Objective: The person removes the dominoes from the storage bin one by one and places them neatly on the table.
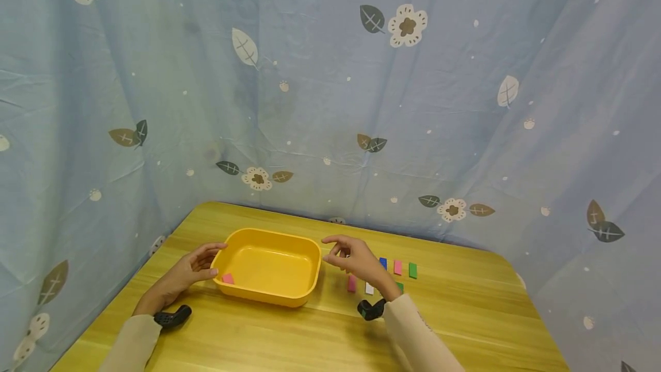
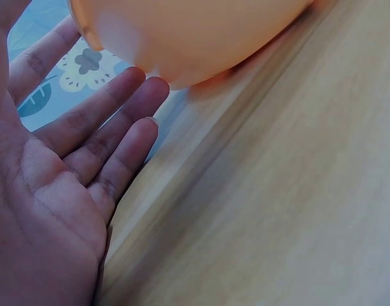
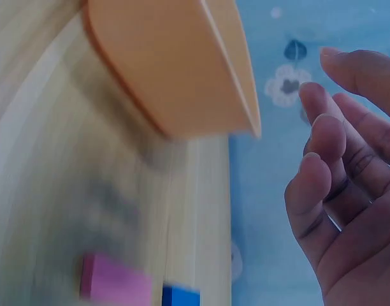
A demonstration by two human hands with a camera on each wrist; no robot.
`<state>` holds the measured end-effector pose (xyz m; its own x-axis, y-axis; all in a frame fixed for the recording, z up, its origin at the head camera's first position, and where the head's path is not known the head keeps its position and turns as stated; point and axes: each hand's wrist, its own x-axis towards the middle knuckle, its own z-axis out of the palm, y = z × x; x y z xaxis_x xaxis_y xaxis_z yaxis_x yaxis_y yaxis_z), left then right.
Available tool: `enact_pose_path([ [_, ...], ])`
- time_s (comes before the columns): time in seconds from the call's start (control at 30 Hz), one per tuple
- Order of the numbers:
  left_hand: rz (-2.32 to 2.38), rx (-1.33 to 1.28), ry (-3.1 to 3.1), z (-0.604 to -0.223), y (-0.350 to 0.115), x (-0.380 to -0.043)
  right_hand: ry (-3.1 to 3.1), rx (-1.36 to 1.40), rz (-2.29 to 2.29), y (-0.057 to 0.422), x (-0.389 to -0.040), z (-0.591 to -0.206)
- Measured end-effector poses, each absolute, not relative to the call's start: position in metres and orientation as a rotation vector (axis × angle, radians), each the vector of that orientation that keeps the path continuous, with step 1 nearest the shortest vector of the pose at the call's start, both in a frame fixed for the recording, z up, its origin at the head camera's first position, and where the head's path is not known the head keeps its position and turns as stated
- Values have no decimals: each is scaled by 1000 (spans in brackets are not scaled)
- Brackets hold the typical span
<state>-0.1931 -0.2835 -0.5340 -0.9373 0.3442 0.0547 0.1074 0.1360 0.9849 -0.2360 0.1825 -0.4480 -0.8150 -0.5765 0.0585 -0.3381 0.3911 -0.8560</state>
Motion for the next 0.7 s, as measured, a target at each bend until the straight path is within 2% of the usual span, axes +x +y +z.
enact_pose_path([
  [0.7,1908,491,2257,-536,-282,-193,2217,-974,-1349,69,-237,-454],
])
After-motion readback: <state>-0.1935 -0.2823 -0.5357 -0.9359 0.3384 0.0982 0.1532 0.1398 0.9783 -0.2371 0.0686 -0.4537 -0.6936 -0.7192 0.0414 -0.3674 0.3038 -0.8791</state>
